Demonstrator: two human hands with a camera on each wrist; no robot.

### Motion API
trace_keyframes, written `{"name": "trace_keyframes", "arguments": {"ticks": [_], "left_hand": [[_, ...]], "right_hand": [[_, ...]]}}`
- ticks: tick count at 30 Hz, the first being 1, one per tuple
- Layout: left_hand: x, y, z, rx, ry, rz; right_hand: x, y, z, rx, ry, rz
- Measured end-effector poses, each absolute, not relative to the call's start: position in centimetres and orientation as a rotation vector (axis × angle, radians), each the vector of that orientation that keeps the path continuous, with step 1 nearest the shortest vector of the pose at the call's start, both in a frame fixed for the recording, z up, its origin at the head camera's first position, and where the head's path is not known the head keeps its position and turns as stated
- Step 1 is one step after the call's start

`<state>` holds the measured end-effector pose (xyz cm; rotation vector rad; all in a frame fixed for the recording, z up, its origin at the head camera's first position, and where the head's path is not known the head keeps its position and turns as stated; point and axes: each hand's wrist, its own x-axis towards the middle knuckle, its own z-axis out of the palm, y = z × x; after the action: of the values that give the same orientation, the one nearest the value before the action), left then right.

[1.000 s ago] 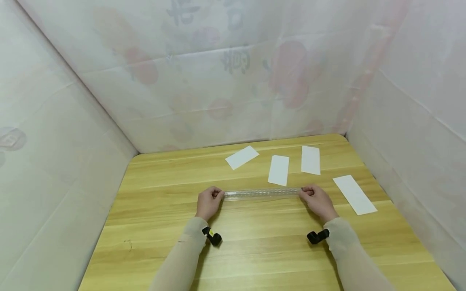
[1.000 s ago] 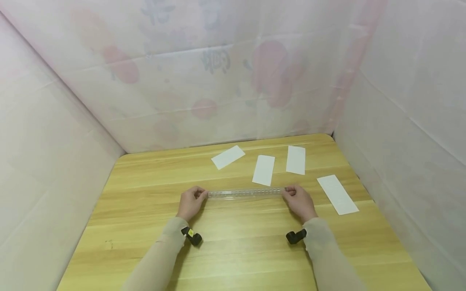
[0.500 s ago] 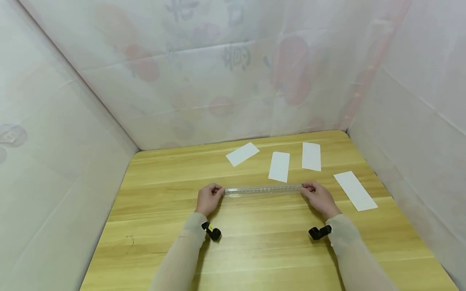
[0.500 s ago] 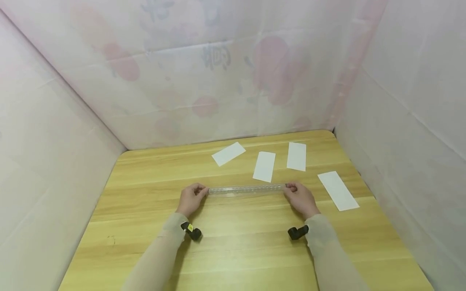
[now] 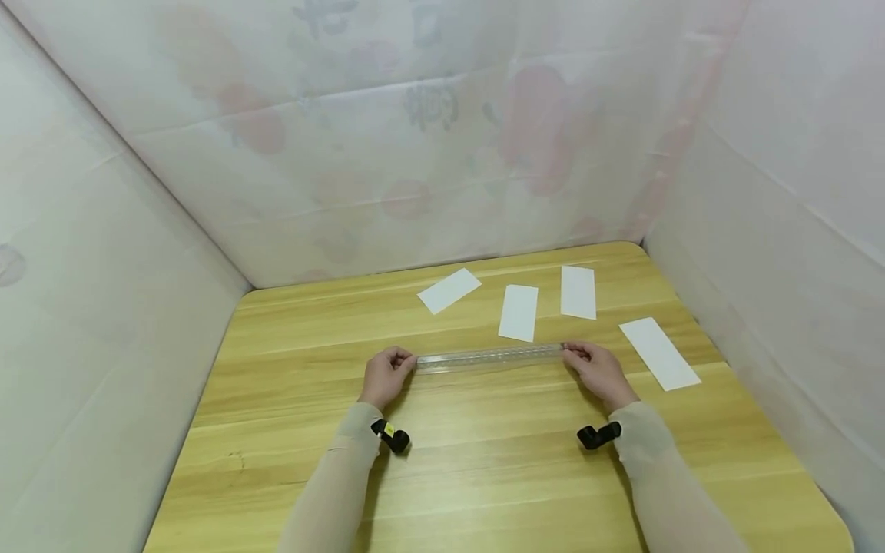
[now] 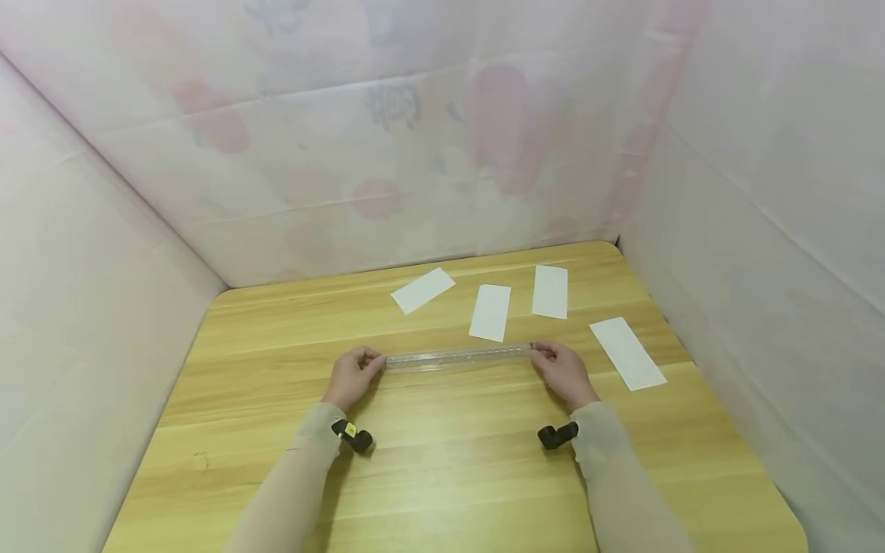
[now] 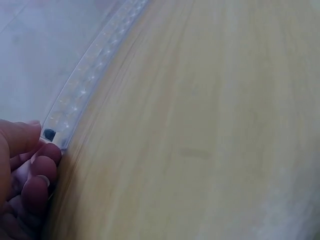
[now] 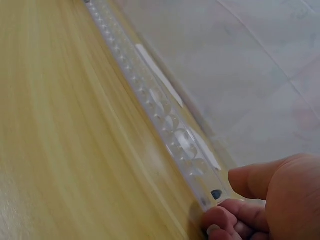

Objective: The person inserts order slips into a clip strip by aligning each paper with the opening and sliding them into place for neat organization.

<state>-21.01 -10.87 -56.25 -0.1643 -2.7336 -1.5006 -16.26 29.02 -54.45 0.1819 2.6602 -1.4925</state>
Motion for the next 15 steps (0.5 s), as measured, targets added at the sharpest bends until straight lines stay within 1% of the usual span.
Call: {"name": "trace_keyframes", "arguments": {"ticks": [4,9,11,15], "left_hand": [[-21.1,-11.0,-56.0,-0.168,-2.734,-1.517],[-20.8,-10.9,-56.3,-0.179,-2.74,-1.514],[-20.8,-10.9,-56.5,-0.186,-2.735,-1.511],[-20.9,-10.6,-56.8,-0.242,-2.721,-1.522]], "right_hand": [[-16.0,29.6,-54.0,0.153,2.585,-1.56],[-14.0,32.2,-52.6,0.169,2.71,-1.512],[-13.1,33.7,-51.9,0.206,2.836,-1.42],[-11.6,37.1,-51.1,0.386,3.023,-1.214]]}}
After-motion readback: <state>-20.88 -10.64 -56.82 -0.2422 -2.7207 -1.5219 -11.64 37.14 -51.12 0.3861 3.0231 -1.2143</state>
